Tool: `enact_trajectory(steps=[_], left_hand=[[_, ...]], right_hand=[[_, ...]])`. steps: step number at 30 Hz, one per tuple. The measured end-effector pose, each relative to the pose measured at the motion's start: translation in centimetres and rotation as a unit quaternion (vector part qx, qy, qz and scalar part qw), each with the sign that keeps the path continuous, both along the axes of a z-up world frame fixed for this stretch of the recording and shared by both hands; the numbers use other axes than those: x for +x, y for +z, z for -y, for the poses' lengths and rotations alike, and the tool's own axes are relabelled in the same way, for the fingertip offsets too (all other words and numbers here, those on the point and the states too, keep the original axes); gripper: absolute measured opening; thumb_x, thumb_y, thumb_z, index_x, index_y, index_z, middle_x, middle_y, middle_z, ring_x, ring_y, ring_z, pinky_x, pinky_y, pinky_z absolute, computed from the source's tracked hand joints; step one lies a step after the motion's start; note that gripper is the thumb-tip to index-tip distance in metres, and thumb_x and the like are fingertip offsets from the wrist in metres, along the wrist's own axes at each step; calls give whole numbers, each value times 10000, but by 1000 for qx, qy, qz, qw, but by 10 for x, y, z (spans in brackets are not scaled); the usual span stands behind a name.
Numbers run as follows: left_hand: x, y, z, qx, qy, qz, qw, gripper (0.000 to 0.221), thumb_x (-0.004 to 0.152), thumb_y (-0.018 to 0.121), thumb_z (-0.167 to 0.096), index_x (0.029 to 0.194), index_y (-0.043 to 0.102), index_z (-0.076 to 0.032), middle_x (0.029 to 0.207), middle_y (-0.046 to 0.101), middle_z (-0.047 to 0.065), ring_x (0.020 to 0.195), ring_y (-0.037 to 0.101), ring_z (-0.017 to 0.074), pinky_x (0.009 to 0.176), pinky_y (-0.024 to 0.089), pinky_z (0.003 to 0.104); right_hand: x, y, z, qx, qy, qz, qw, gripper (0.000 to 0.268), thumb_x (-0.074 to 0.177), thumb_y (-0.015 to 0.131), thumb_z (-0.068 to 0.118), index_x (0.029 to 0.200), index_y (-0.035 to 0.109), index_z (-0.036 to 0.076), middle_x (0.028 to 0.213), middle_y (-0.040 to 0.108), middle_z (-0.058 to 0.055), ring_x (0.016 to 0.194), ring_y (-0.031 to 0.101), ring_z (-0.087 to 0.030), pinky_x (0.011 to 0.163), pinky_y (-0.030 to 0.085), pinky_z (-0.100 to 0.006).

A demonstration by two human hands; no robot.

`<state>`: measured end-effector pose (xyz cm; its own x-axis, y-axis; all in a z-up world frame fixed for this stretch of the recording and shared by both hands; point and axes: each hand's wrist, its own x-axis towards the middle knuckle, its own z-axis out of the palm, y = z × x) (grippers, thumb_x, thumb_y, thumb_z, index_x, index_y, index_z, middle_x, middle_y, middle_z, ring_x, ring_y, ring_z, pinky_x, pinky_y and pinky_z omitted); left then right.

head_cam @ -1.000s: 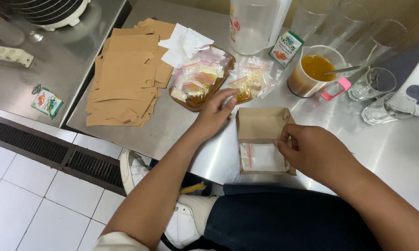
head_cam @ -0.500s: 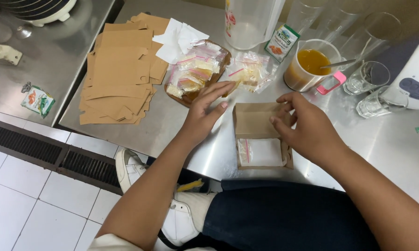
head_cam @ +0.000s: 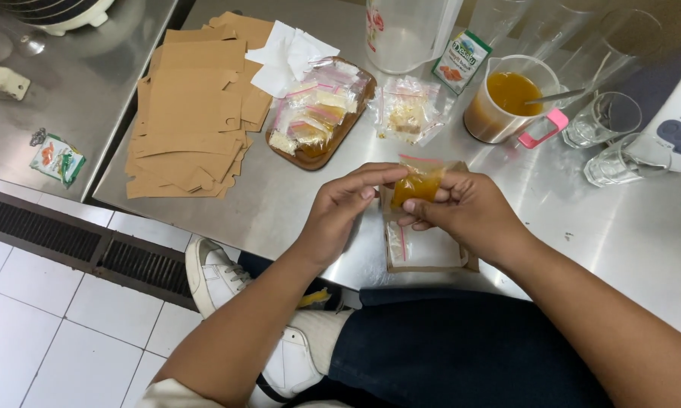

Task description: The person is seen folding small cardboard boxes, placing a white napkin inside, and then adding a small plastic packet of condiments or ingredients.

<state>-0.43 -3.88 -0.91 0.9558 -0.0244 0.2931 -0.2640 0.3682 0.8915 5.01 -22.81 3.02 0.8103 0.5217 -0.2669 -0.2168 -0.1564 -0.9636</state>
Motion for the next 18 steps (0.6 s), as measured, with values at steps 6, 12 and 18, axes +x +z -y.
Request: enact_trajectory(steps=[6,12,18], left_hand=[[-1,5,0,11,18,2,1000,474,1005,554,-354,1279,695,6,1268,692,168,1189,579,219,1026,398,331],[-4,8,2,16,16,13,1000,483,988,562,-355,1260,704,18,1261,702,184,1198,583,223,1045,397,340],[-4,3,-2,29,4,30,999,482,993,558,-341,1266,696,31,1253,695,187,1185,586,231,1040,405,342]], right_hand=[[0,16,-2,26,-5,10,1000,375,879,716,-45,1247,679,-108,987,777,-243,821,787,-232,733,678,-327],[-1,6,0,57,-16,30,998,415,862,729,-45,1267,660,-100,1012,760,-256,854,786,-256,765,677,-350],[2,4,3,37,-19,47,998,371,893,711,-37,1259,677,-82,970,762,-219,827,767,-209,759,666,-332]])
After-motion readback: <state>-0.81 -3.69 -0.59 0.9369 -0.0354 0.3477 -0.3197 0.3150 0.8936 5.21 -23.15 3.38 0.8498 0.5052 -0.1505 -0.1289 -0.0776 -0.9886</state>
